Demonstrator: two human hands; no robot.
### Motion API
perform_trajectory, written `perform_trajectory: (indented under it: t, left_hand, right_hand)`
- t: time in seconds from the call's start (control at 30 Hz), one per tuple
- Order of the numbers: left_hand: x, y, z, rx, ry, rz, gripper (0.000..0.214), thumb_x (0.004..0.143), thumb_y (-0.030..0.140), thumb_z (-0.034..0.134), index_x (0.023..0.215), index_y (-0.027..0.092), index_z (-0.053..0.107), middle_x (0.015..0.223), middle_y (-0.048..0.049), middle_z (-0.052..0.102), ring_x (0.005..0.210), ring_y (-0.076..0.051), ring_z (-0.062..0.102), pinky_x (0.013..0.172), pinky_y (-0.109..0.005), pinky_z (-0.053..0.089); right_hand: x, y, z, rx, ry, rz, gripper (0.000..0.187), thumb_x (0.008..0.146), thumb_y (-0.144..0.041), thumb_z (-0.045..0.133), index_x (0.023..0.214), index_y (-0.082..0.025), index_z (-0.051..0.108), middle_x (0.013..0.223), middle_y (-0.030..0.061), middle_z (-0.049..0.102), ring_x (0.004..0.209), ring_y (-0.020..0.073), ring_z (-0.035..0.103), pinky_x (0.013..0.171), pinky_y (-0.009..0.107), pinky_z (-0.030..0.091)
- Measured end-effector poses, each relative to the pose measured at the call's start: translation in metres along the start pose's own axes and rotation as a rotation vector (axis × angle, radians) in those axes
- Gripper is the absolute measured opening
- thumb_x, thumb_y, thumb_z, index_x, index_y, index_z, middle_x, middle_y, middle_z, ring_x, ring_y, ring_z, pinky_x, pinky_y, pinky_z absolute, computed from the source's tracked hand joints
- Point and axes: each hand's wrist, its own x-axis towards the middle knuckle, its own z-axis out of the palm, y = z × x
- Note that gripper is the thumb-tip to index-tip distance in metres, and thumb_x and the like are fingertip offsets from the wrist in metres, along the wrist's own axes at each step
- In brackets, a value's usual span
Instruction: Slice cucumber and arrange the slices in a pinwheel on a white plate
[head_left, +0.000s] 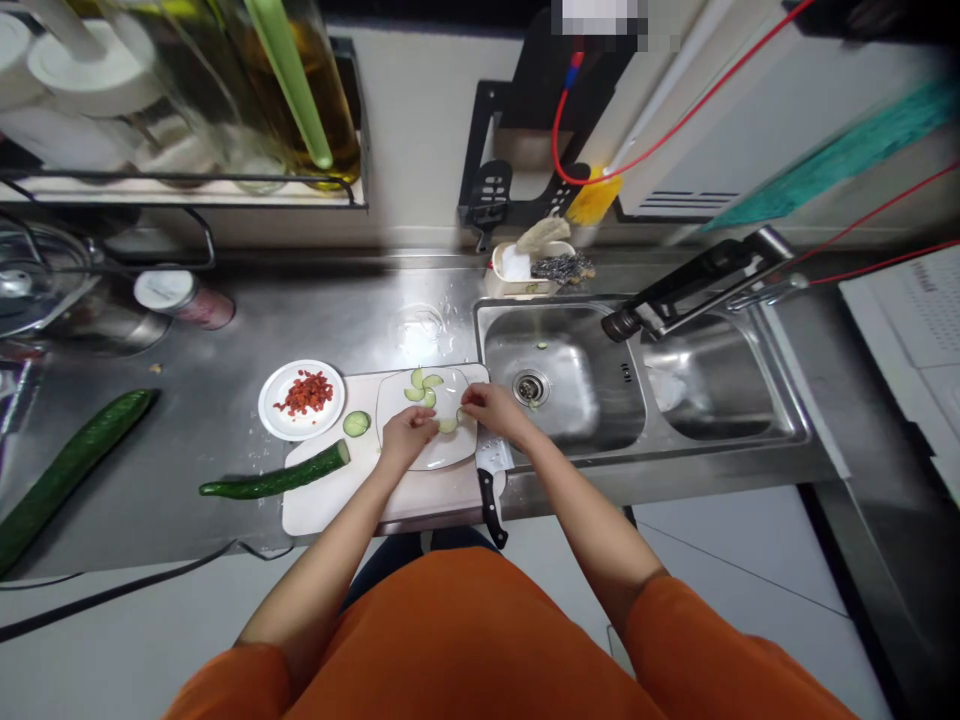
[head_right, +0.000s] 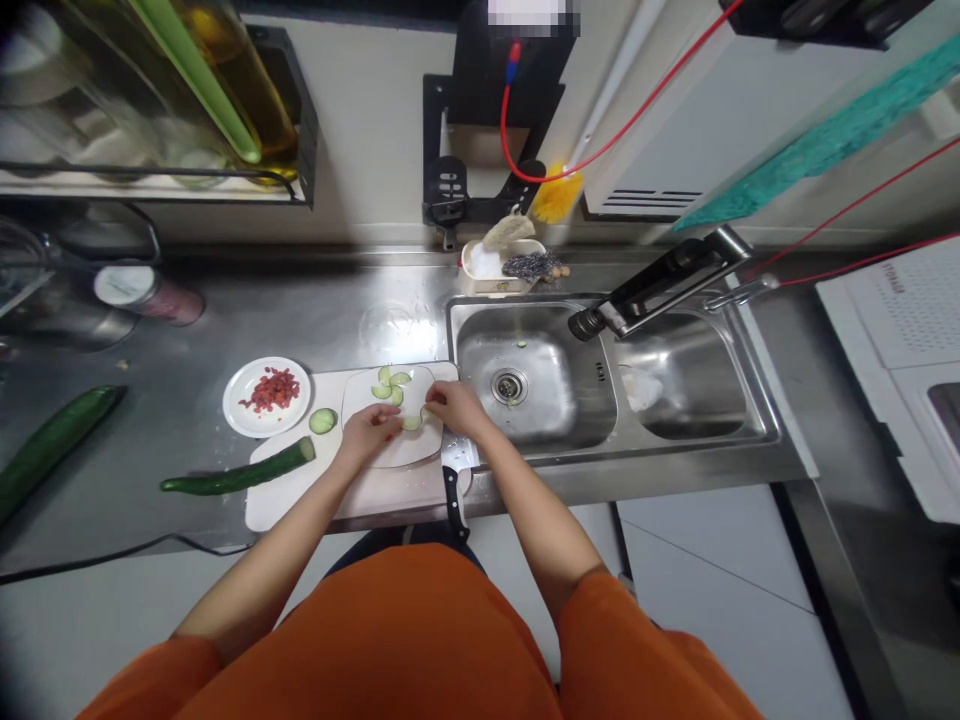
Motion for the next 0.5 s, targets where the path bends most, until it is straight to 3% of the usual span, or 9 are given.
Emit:
perform_trajectory:
  t: [0.13,0.33,0.5]
  left_hand:
    - [0.003,-0.005,0.008,0.299,0.132,0.180,0.017,0.071,0.023,0.064,0.087,0.019,0.069,0.073,0.0016,0.068,0.071,-0.014,0.063,0.080,-0.028,0.047]
    - [0.011,-0.016,0.016,0.528,0.164,0.397,0.011,0.078,0.019,0.056,0.083,0.019,0.067,0.078,-0.0027,0.068,0.074,-0.017,0.062,0.073,-0.028,0.046]
    - [0.014,-0.030,0.015,0.633,0.185,0.581,0.014,0.083,0.019,0.053,0.088,0.018,0.067,0.086,-0.0064,0.066,0.085,-0.020,0.060,0.079,-0.031,0.047]
  right_hand:
    - [0.007,-0.007,0.000,-0.272,0.008,-0.007,0.009,0.080,-0.020,0.060,0.084,-0.020,0.069,0.079,0.0022,0.067,0.085,0.0186,0.053,0.071,0.026,0.034]
    - [0.006,-0.017,0.003,-0.464,-0.015,-0.022,0.014,0.086,-0.021,0.054,0.089,-0.021,0.068,0.091,0.0060,0.068,0.097,0.0228,0.048,0.076,0.031,0.032]
    - [0.000,-0.013,0.008,-0.531,0.075,-0.050,0.017,0.089,-0.026,0.054,0.096,-0.021,0.068,0.101,0.0085,0.064,0.103,0.0250,0.044,0.074,0.032,0.033]
